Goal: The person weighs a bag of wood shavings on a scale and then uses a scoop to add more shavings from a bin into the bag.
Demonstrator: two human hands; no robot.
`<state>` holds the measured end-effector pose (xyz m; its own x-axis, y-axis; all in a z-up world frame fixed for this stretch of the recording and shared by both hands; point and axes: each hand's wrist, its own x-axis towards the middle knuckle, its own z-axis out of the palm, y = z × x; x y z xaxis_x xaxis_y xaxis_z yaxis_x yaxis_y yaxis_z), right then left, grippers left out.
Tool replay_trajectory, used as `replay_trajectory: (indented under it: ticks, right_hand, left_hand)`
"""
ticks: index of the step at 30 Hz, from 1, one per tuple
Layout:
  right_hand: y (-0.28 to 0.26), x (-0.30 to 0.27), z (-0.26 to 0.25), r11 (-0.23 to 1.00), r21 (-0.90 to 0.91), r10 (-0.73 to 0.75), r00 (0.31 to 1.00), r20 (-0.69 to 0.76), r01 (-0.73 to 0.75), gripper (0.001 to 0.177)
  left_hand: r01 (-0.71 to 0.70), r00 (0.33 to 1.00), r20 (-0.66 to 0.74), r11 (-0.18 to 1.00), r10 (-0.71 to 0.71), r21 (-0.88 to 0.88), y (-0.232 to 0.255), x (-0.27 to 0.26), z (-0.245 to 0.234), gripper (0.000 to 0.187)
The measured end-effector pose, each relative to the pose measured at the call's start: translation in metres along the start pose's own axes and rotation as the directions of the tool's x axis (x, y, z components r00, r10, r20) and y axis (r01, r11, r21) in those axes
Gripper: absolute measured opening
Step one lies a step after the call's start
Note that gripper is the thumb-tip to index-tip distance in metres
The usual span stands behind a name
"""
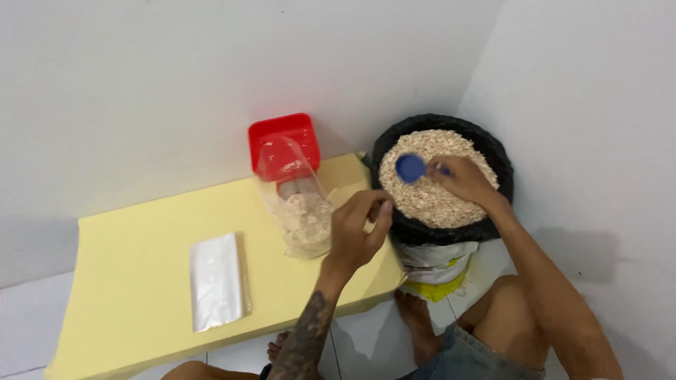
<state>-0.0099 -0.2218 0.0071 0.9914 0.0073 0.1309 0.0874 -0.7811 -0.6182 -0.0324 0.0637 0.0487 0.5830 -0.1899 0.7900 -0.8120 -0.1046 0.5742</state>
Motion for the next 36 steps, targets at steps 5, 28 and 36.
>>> replay_trajectory:
  ticks: [5,28,36]
  right_hand:
    - [0.058,-0.009,0.021,0.978,-0.038,0.210,0.967,0.141,-0.207,0.033]
    - [0.046,0.009,0.059,0.915,-0.336,0.255,0.966,0.047,-0.225,0.032]
    - [0.091,-0.002,0.022,0.780,-0.506,0.273,0.928,-0.254,-0.368,0.030]
  left_hand:
    - [0.333,0.930,0.164,0.943,-0.330,0.006,-0.056,-0.026,0.057,0.018]
    - [0.434,0.836,0.216,0.848,-0.505,0.304,-0.131,-0.047,0.099,0.036]
    - [0.425,0.830,0.236,0.847,-0.505,0.319,-0.138,-0.050,0.100,0.034]
